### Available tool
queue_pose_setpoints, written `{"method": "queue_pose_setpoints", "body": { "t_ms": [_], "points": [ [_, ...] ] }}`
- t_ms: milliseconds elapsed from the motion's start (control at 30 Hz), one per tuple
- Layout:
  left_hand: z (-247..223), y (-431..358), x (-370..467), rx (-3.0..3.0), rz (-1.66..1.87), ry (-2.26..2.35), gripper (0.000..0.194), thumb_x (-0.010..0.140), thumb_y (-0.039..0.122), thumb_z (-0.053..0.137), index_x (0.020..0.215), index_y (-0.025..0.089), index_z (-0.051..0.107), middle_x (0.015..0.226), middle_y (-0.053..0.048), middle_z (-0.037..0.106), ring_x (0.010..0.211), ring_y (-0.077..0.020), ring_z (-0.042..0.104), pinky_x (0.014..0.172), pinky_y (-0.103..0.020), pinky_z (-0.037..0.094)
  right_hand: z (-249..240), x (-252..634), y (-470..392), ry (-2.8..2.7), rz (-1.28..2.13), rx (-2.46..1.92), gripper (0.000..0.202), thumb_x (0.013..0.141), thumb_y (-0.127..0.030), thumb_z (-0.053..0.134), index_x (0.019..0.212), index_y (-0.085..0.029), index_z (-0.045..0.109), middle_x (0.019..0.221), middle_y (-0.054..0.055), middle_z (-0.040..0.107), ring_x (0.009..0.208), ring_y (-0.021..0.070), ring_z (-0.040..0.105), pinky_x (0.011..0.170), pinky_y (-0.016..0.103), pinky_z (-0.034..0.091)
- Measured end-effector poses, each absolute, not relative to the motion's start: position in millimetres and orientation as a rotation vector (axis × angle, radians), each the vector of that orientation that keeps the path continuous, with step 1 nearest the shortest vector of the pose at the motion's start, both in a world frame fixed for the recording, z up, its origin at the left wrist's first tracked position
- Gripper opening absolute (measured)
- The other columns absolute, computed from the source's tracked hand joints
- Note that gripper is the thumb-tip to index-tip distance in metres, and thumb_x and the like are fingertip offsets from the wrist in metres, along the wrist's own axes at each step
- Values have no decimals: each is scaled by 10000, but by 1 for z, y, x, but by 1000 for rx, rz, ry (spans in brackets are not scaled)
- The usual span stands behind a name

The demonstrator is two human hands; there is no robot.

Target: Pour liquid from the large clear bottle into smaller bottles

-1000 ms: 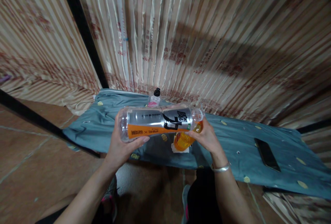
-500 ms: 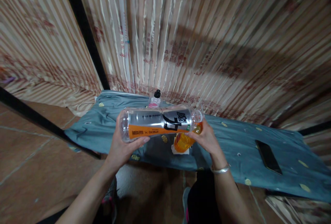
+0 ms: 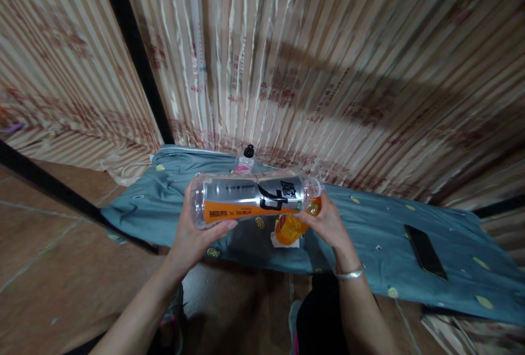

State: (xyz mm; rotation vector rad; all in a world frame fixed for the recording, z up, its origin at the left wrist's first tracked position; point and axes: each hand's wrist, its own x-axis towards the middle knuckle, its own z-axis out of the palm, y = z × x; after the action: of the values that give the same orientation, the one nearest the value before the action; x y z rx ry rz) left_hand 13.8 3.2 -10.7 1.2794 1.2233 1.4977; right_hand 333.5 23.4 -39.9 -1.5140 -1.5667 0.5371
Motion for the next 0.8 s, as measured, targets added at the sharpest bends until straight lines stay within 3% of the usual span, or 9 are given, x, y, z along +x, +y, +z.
{"method": "queue_pose_setpoints", "body": {
  "t_ms": [433, 800],
  "points": [
    [-20, 6, 11, 1353, 1525, 1208, 1108, 563, 539, 1028, 1492, 211, 521, 1417, -150, 709, 1310, -391, 733, 1143, -536, 601, -39, 333, 23, -1567, 554, -1493, 796, 710, -591, 919, 1367, -228, 654, 1243, 130, 831, 1122, 383, 787, 996, 516, 610],
    [-20, 7, 10, 1344, 1539, 1213, 1090, 560, 502, 1030, 1481, 212, 525, 1464, -167, 692, 1365, -407, 707, 1195, -571, 558, -36, 332, 23, -1582, 547, -1510, 798, 703, -608, 927, 1350, -229, 655, 1208, 131, 840, 1088, 388, 797, 975, 524, 621]
  ]
}}
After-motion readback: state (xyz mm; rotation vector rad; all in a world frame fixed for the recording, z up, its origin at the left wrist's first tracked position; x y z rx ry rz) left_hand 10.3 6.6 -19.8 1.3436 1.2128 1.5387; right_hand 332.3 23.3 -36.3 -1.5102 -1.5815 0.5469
